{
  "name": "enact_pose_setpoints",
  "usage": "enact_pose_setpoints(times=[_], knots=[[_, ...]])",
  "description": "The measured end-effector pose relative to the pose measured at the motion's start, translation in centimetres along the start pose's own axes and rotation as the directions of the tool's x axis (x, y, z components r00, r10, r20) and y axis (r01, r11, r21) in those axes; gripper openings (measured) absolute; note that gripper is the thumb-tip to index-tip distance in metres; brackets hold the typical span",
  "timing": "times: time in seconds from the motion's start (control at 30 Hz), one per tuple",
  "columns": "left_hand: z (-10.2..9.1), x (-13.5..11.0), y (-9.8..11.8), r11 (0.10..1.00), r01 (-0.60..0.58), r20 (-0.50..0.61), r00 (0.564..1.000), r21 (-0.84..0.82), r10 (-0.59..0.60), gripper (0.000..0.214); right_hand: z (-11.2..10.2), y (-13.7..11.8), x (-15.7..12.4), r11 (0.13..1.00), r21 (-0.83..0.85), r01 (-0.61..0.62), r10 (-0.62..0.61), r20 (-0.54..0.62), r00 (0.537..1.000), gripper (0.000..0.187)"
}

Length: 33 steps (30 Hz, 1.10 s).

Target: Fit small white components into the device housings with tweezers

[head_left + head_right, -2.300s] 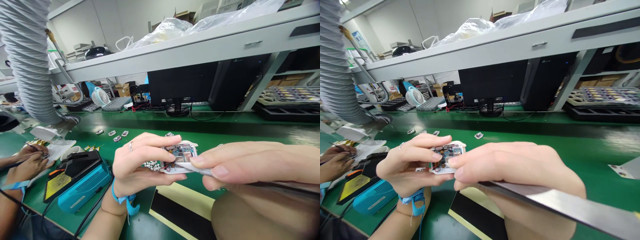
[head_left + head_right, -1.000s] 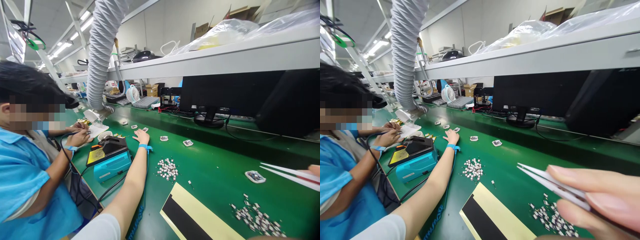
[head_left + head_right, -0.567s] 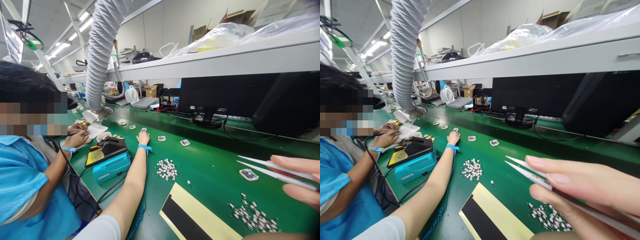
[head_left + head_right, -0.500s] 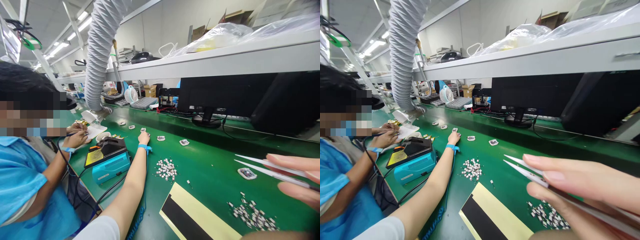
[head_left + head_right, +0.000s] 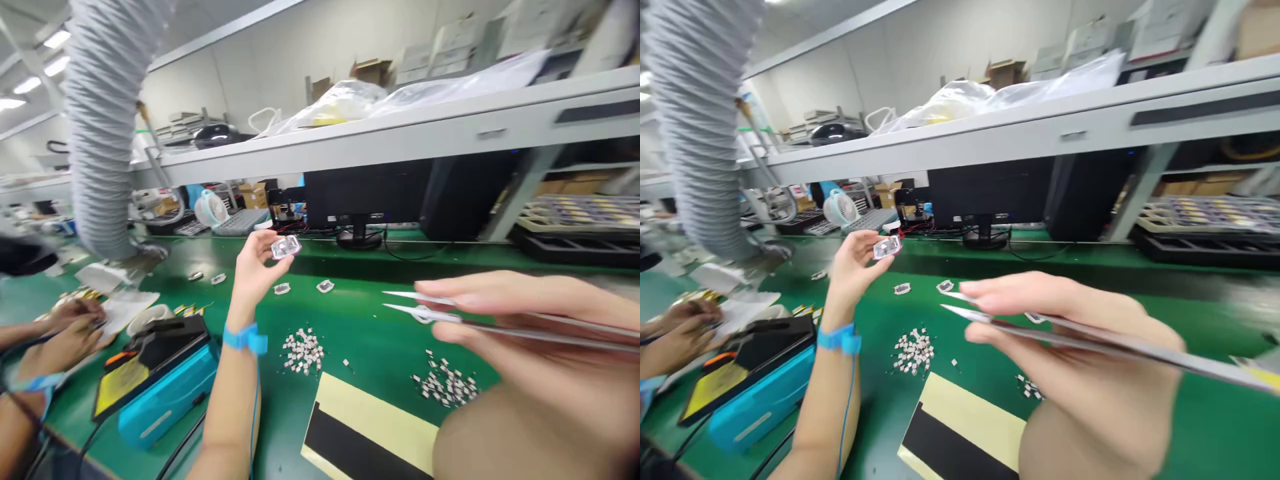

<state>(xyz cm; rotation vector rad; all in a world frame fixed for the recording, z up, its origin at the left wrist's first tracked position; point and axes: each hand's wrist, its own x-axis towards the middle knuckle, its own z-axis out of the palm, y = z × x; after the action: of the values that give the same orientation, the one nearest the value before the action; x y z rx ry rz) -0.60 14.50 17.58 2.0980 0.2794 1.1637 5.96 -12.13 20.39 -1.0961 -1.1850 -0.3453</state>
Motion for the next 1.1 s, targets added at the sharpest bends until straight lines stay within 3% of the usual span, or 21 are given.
enact_pose_setpoints(times=[0.1,0.2,0.33,0.5,0.73,0.87,0.97,1.03,1.1], knots=[[1.1,-3.3,5.7,0.958,-0.169,0.11,0.974,-0.232,0.198,0.044,0.5,0.0,0.2,0.996,0.039,0.077,-0.08,0.072,0.994,0.031],[1.6,-5.7,8.5,0.927,-0.21,0.178,0.945,-0.312,0.274,0.047,0.5,0.3,0.1,0.991,0.084,0.106,-0.113,0.086,0.99,0.034],[1.8,-6.7,9.3,0.904,-0.233,0.204,0.925,-0.357,0.32,0.053,0.5,0.3,-0.1,0.988,0.119,0.093,-0.106,0.106,0.989,0.036],[2.1,-7.1,9.4,0.872,-0.278,0.108,0.932,-0.403,0.347,0.057,0.8,0.1,-0.1,0.992,0.11,0.068,-0.082,0.128,0.988,0.033],[3.0,-7.2,9.5,0.817,-0.293,0.063,0.927,-0.496,0.37,0.055,1.5,-0.4,-0.2,0.988,0.109,0.105,-0.104,-0.014,0.994,0.026],[3.6,-7.3,9.4,0.795,-0.12,0.156,0.953,-0.594,0.26,0.05,2.1,-0.8,-0.2,0.985,0.146,0.093,-0.072,-0.145,0.987,0.024],[3.9,-7.3,9.3,0.677,0.145,0.354,0.918,-0.722,0.181,0.056,2.3,-0.7,-0.2,0.972,0.227,0.059,-0.017,-0.184,0.983,0.02],[4.1,-7.2,9.3,0.559,0.361,0.536,0.824,-0.746,0.183,0.055,2.3,-0.5,-0.3,0.945,0.324,0.028,0.025,-0.159,0.987,0.016],[4.4,-7.0,9.4,0.477,0.568,0.717,0.662,-0.67,0.218,0.058,2.1,-0.2,-0.4,0.896,0.445,-0.013,0.049,-0.07,0.996,0.015]])
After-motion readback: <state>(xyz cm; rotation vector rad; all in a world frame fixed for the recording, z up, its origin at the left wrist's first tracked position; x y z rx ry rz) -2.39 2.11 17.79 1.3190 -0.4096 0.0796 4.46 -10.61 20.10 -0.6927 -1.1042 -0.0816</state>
